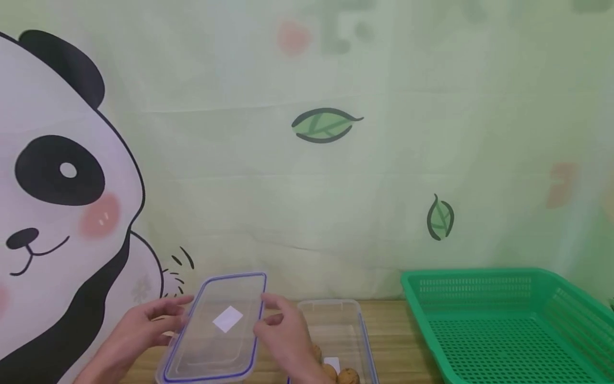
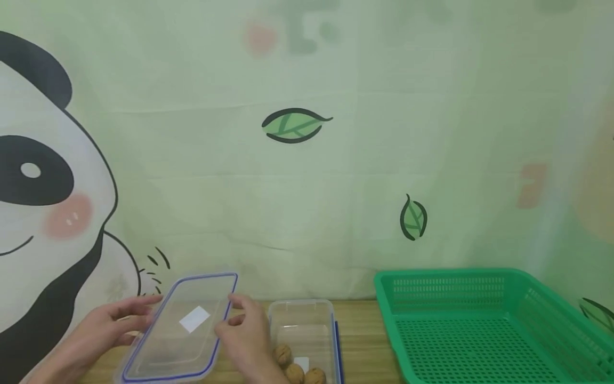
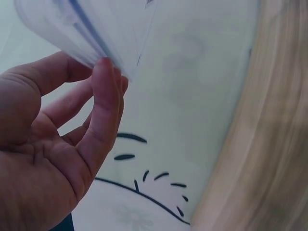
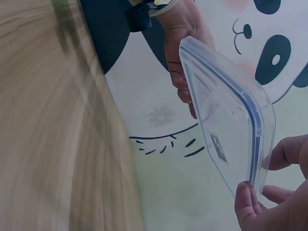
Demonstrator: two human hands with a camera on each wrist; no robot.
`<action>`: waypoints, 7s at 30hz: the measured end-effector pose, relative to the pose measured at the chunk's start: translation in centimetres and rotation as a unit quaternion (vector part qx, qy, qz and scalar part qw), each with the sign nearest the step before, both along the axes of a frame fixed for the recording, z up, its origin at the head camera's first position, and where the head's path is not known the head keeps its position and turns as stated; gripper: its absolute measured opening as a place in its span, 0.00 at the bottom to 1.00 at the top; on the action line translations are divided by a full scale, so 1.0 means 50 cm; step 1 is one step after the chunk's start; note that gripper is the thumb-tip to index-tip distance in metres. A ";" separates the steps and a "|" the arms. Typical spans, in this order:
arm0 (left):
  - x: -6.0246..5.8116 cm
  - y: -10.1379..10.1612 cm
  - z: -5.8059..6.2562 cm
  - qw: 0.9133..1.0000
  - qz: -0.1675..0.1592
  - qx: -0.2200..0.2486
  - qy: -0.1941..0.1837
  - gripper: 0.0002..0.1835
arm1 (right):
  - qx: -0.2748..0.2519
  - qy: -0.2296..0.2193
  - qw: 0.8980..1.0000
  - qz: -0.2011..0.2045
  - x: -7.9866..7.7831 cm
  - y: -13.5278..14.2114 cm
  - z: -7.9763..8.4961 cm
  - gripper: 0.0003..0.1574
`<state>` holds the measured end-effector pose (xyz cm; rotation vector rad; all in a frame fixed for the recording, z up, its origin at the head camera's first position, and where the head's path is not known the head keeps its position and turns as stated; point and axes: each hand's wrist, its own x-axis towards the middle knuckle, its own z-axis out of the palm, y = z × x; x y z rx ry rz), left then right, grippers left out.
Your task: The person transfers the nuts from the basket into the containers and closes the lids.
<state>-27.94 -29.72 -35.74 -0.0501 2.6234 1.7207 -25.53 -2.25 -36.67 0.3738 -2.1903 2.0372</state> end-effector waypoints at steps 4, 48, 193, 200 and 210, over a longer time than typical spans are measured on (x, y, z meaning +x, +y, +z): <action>0.001 0.017 0.010 1.000 0.007 0.007 0.008 0.33 | 0.008 0.004 1.000 -0.002 -0.004 0.017 0.007 0.33; -0.028 0.287 0.023 0.983 -0.020 0.135 0.120 0.20 | 0.087 0.027 0.990 -0.110 -0.035 0.256 0.028 0.26; 0.014 0.361 -0.085 0.990 -0.133 0.023 0.040 0.26 | 0.225 -0.113 0.966 -0.066 -0.007 0.343 -0.067 0.33; 0.009 0.356 -0.091 0.991 -0.122 0.023 0.039 0.27 | 0.227 -0.082 0.967 -0.082 -0.004 0.339 -0.074 0.33; 0.004 0.347 -0.098 0.993 -0.114 0.041 0.011 0.27 | 0.212 -0.111 0.968 -0.074 -0.013 0.336 -0.090 0.36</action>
